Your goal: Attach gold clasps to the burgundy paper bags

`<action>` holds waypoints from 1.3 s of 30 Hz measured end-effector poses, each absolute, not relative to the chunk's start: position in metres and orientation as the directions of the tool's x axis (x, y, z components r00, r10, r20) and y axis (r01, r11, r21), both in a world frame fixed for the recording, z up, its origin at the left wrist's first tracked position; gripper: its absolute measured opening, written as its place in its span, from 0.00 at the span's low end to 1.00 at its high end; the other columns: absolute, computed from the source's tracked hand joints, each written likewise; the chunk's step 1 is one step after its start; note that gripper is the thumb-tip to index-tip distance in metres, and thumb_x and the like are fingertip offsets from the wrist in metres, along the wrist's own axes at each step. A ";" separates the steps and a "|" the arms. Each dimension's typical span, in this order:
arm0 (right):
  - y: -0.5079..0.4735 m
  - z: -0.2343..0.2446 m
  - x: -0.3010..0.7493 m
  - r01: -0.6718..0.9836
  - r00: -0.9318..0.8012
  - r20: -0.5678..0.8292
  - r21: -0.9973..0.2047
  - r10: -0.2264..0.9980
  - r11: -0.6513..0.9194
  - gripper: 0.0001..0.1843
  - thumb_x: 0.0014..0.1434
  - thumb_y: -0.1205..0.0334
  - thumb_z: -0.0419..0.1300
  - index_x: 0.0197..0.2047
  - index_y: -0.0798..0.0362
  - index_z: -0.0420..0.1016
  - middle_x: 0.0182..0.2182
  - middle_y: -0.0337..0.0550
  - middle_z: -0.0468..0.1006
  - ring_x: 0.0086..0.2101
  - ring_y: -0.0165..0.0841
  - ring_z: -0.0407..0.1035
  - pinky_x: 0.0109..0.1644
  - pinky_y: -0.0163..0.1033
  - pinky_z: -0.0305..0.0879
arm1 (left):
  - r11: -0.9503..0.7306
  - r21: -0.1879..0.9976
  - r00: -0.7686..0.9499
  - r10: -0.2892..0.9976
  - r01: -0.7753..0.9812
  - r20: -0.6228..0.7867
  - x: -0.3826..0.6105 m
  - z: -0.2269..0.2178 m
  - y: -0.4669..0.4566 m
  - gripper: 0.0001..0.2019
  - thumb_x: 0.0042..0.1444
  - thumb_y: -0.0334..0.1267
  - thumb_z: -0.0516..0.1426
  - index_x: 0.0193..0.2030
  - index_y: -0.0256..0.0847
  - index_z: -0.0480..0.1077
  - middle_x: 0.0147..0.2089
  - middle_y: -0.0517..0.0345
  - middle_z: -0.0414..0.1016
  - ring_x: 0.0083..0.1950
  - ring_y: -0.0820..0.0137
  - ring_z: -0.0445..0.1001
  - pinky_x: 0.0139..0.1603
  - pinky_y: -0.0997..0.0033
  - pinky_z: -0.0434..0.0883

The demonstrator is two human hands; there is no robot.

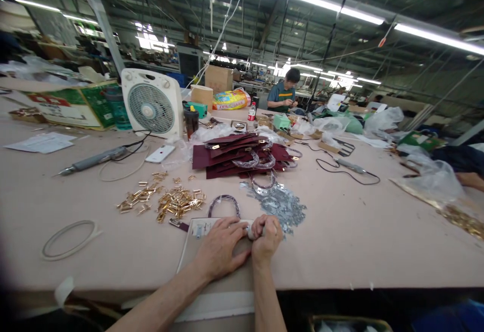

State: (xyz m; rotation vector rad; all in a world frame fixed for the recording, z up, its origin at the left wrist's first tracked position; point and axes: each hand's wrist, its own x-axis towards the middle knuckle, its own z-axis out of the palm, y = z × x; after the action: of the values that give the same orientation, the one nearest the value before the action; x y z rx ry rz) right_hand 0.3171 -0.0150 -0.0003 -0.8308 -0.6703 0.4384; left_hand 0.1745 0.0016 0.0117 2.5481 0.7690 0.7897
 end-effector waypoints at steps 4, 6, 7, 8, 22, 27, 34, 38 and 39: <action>-0.011 0.000 0.319 -0.071 0.703 0.379 -0.805 0.602 0.589 0.17 0.68 0.55 0.56 0.27 0.49 0.64 0.17 0.29 0.58 0.16 0.26 0.53 0.20 0.32 0.51 | -0.782 0.484 0.696 0.596 0.392 0.400 0.175 0.012 0.001 0.18 0.54 0.42 0.68 0.51 0.45 0.73 0.59 0.52 0.79 0.65 0.51 0.70 0.68 0.45 0.65; -0.010 -0.001 0.320 -0.028 0.690 0.389 -0.828 0.610 0.560 0.18 0.68 0.54 0.55 0.27 0.49 0.63 0.17 0.29 0.59 0.16 0.26 0.53 0.19 0.32 0.52 | -0.783 0.483 0.700 0.594 0.391 0.396 0.175 0.012 0.001 0.18 0.54 0.42 0.68 0.51 0.44 0.73 0.58 0.51 0.79 0.64 0.51 0.70 0.68 0.46 0.65; -0.009 -0.001 0.320 -0.001 0.680 0.396 -0.841 0.617 0.541 0.19 0.69 0.53 0.55 0.26 0.49 0.63 0.17 0.29 0.59 0.16 0.26 0.53 0.19 0.32 0.52 | -0.784 0.483 0.700 0.593 0.390 0.398 0.175 0.012 0.001 0.18 0.54 0.42 0.68 0.51 0.44 0.73 0.58 0.52 0.79 0.64 0.52 0.70 0.68 0.46 0.66; -0.008 -0.001 0.320 0.024 0.668 0.403 -0.852 0.626 0.524 0.20 0.69 0.53 0.55 0.26 0.49 0.62 0.17 0.29 0.60 0.16 0.26 0.54 0.19 0.32 0.52 | -0.784 0.483 0.697 0.594 0.389 0.402 0.175 0.012 0.001 0.18 0.55 0.42 0.67 0.51 0.44 0.73 0.58 0.52 0.79 0.64 0.53 0.70 0.68 0.47 0.66; -0.002 0.002 0.338 -0.333 0.724 0.161 -0.770 0.671 0.544 0.17 0.64 0.47 0.61 0.32 0.50 0.65 0.22 0.27 0.61 0.17 0.22 0.53 0.20 0.29 0.53 | -0.750 0.385 0.637 0.661 0.538 0.398 0.178 0.002 0.000 0.33 0.58 0.55 0.64 0.67 0.44 0.67 0.72 0.48 0.68 0.71 0.50 0.64 0.75 0.42 0.59; 0.012 0.012 0.354 -0.359 0.749 0.108 -0.764 0.654 0.537 0.18 0.61 0.46 0.63 0.33 0.50 0.65 0.22 0.26 0.60 0.16 0.20 0.50 0.19 0.27 0.50 | -0.751 0.375 0.645 0.660 0.543 0.385 0.180 0.000 0.001 0.34 0.58 0.58 0.63 0.67 0.45 0.68 0.72 0.48 0.68 0.70 0.51 0.65 0.76 0.43 0.58; 0.044 0.011 0.347 -0.349 0.640 0.065 -0.863 0.765 0.365 0.20 0.62 0.43 0.63 0.32 0.51 0.67 0.19 0.27 0.62 0.14 0.21 0.52 0.16 0.27 0.48 | -0.737 0.381 0.642 0.674 0.558 0.365 0.180 0.003 0.000 0.33 0.58 0.59 0.62 0.66 0.44 0.69 0.71 0.49 0.69 0.70 0.51 0.66 0.76 0.44 0.57; 0.052 0.010 0.347 -0.327 0.577 0.048 -0.901 0.815 0.284 0.20 0.61 0.44 0.63 0.30 0.51 0.66 0.18 0.26 0.61 0.13 0.21 0.50 0.15 0.28 0.47 | -0.727 0.396 0.645 0.683 0.561 0.342 0.179 0.008 0.000 0.34 0.59 0.60 0.61 0.67 0.43 0.68 0.71 0.48 0.69 0.70 0.51 0.65 0.76 0.45 0.56; 0.052 0.010 0.347 -0.319 0.560 0.051 -0.908 0.827 0.272 0.20 0.61 0.45 0.63 0.30 0.50 0.66 0.18 0.26 0.61 0.13 0.21 0.50 0.15 0.28 0.46 | -0.722 0.399 0.643 0.688 0.565 0.335 0.179 0.009 0.000 0.35 0.59 0.60 0.61 0.67 0.42 0.68 0.70 0.48 0.70 0.70 0.51 0.65 0.76 0.45 0.56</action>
State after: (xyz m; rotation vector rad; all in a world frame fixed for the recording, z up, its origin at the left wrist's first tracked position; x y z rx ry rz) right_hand 0.3471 0.0523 0.0105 -1.0202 -0.5941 0.8352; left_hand 0.1788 0.0000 0.0086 2.6069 1.0147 0.6900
